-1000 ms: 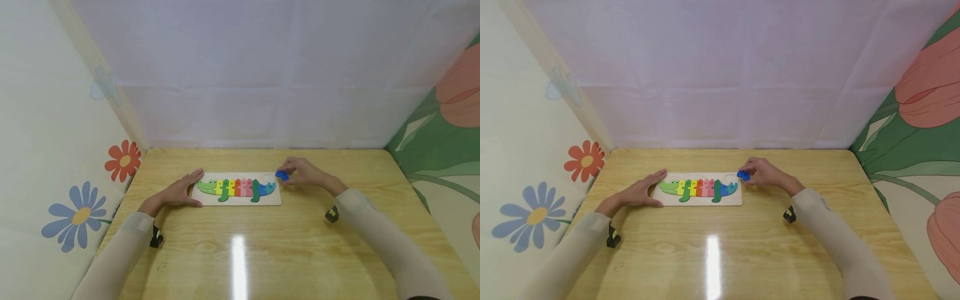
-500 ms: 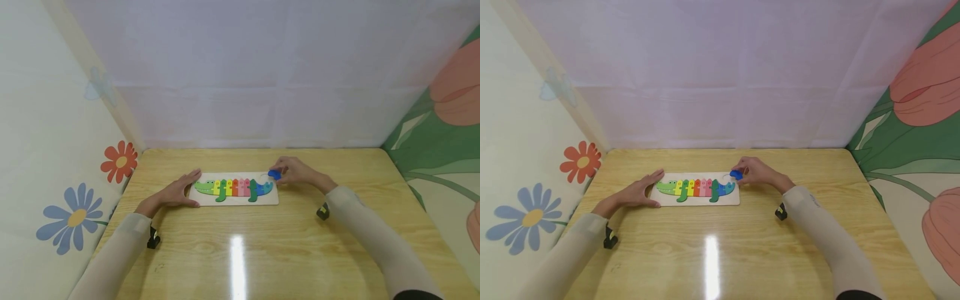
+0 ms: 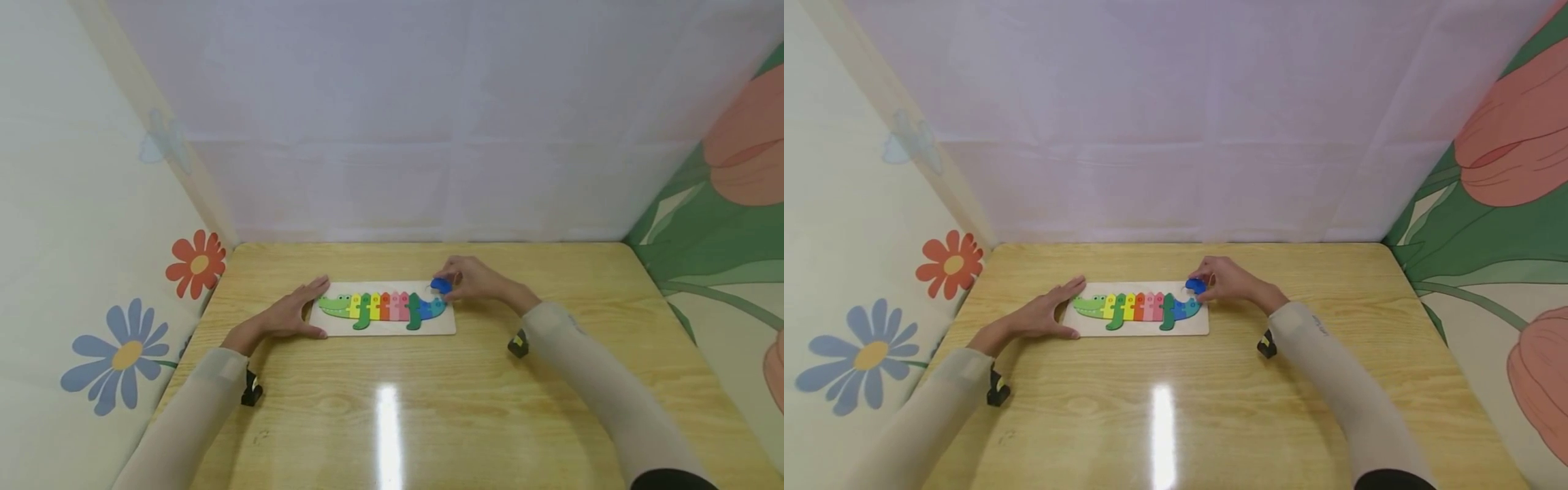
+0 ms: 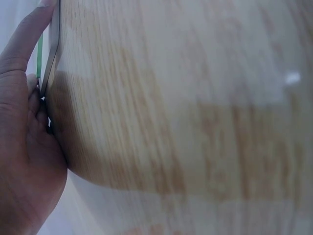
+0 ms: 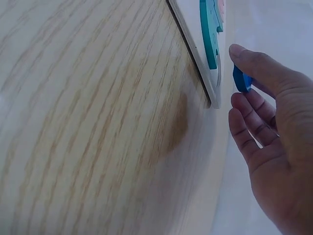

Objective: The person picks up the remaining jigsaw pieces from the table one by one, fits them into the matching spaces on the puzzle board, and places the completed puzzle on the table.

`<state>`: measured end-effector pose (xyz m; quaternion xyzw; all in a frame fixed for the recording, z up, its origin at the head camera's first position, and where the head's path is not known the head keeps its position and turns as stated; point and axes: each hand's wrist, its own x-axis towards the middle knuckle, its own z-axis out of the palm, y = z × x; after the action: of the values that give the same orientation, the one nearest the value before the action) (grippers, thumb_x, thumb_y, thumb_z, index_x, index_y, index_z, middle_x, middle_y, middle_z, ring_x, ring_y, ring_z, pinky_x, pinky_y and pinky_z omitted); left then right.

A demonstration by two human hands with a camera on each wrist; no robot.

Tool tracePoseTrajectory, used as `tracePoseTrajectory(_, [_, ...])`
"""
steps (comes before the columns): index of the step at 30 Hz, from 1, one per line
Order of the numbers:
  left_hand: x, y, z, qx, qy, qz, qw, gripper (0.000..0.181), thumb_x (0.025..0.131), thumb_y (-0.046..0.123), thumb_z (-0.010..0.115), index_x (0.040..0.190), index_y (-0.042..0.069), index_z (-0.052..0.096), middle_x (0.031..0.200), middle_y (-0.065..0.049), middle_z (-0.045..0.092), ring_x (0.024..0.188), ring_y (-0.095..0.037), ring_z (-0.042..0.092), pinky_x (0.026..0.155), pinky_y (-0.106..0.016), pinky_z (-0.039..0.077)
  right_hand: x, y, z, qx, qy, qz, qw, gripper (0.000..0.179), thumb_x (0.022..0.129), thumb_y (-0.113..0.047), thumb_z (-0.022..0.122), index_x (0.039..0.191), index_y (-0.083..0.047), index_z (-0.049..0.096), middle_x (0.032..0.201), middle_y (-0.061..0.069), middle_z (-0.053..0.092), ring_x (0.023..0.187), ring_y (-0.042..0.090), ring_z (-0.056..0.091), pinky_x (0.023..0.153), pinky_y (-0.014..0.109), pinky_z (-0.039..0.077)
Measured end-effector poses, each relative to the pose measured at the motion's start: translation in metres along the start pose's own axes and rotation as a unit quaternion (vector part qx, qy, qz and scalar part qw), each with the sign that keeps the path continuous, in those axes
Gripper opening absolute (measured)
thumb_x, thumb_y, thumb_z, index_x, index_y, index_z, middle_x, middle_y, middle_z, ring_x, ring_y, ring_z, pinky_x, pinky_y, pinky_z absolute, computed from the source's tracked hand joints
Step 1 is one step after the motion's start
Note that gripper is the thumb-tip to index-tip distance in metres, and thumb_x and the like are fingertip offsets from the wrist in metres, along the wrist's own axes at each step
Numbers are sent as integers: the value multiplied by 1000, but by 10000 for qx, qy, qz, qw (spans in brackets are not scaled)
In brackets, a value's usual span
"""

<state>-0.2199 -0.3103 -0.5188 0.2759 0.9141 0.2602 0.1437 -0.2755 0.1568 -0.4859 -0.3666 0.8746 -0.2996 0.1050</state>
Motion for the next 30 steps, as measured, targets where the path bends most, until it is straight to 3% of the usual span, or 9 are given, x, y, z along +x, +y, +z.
tracePoseTrajectory(13, [0, 0, 0, -34, -21, -63, 10000, 119, 82, 45, 91, 168, 1, 20, 177, -18, 11, 163, -40, 9, 131, -62, 8, 8, 5, 7, 75, -109, -37, 9999, 50, 84, -18, 92, 128, -3, 76, 106, 6, 68, 93, 17, 65, 83, 31, 60])
tracePoseTrajectory(30, [-1, 4, 0, -143, -33, -60, 9999, 118, 83, 44, 91, 168, 1, 20, 178, -17, 10, 163, -41, 10, 131, -63, 8, 15, 7, 8, 75, -379, 248, 9989, 50, 85, -19, 91, 130, -5, 75, 107, 4, 68, 94, 16, 62, 85, 30, 57])
